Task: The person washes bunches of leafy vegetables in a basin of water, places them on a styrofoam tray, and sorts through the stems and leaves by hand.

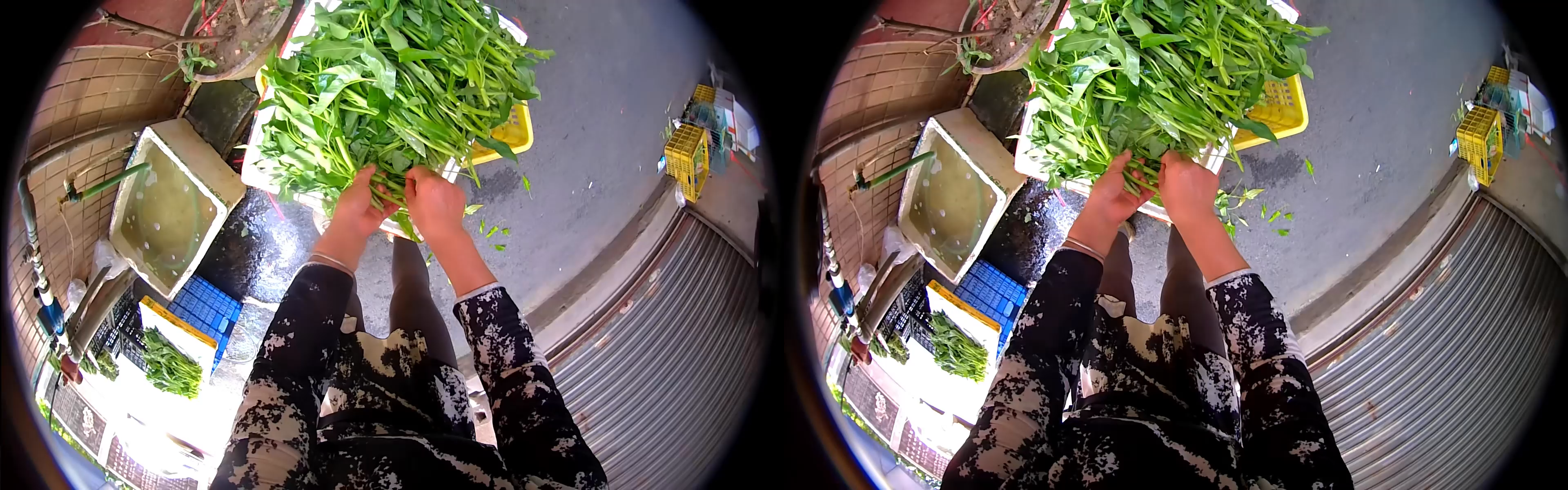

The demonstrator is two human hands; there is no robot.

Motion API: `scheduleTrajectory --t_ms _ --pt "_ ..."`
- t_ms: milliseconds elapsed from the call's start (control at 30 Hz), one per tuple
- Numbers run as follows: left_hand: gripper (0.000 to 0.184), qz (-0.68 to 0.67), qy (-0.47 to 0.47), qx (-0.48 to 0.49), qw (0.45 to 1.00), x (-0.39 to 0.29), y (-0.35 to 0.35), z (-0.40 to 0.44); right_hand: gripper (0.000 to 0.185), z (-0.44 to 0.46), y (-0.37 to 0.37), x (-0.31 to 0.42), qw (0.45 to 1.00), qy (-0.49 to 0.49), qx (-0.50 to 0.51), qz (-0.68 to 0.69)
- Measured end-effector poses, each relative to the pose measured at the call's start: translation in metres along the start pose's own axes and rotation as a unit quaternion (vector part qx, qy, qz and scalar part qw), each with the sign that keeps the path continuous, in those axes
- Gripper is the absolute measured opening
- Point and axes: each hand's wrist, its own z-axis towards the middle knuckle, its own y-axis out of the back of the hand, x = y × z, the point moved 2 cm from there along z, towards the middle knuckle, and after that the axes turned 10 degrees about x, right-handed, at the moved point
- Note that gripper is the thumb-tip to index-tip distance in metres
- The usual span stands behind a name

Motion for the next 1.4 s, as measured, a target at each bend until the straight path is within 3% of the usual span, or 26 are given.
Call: scheduleTrajectory --t_ms 100,167,233,300,367,433,500,533,600,700,767,833,967,1067,1233,1367,1400 --pt "0.018 0.049 -0.017 -0.062 0.997 0.002 0.01 0.003 0.019 0.011 0.003 0.008 0.997 0.031 -0.067 0.025" --pt "0.017 0.09 -0.039 -0.111 0.989 0.001 0.013 -0.005 0.026 0.029 0.0 0.013 1.0 0.017 -0.019 0.015" --pt "0.013 0.103 -0.115 -0.145 0.977 -0.004 0.012 -0.012 0.025 0.05 -0.015 0.01 0.995 -0.014 0.046 -0.09" --pt "0.02 0.045 -0.106 -0.108 0.988 -0.007 0.011 -0.015 0.024 0.05 -0.013 0.009 0.993 -0.01 0.073 -0.089" --pt "0.029 0.001 0.005 -0.069 0.998 -0.006 0.006 -0.019 0.021 0.028 0.002 0.013 0.997 -0.01 0.036 -0.063" --pt "0.034 -0.003 0.019 -0.024 1.0 -0.003 0.013 -0.012 0.02 0.003 0.005 0.012 0.999 -0.001 0.017 -0.042" --pt "0.032 0.002 -0.005 0.028 1.0 -0.004 0.014 -0.008 0.027 -0.017 0.008 0.011 0.998 0.028 -0.014 0.052" --pt "0.029 0.013 0.0 0.01 1.0 -0.005 0.014 -0.012 0.027 -0.023 0.014 0.012 0.998 0.032 -0.013 0.05" --pt "0.025 0.012 -0.014 -0.029 0.999 -0.008 0.016 -0.018 0.035 -0.029 0.02 0.008 0.978 -0.063 0.152 0.13" --pt "0.019 -0.001 -0.066 -0.062 0.996 -0.011 0.02 -0.031 0.039 -0.026 0.029 0.005 0.963 -0.099 0.098 0.23" --pt "0.019 -0.021 -0.168 -0.047 0.984 -0.021 0.017 -0.044 0.035 -0.009 0.023 0.014 0.96 -0.098 0.084 0.249" --pt "0.02 -0.021 -0.186 -0.056 0.981 -0.026 0.022 -0.051 0.03 0.016 0.013 0.037 0.976 0.04 -0.002 0.213" --pt "0.024 0.015 -0.209 -0.035 0.977 -0.034 0.026 -0.057 0.015 0.065 -0.025 0.085 0.995 0.048 -0.036 0.077" --pt "0.023 0.049 -0.216 -0.058 0.973 -0.038 0.024 -0.06 0.011 0.081 -0.049 0.089 0.989 0.078 0.031 0.122" --pt "0.024 0.042 -0.22 -0.056 0.973 -0.041 0.035 -0.056 0.011 0.045 -0.031 0.07 0.989 0.082 0.001 0.127" --pt "0.025 0.094 -0.162 -0.063 0.98 -0.033 0.022 -0.053 0.011 -0.015 -0.009 0.046 0.986 0.106 0.043 0.125" --pt "0.026 0.101 -0.138 -0.022 0.985 -0.029 0.026 -0.046 0.013 -0.027 -0.011 0.038 0.977 0.101 0.064 0.179"
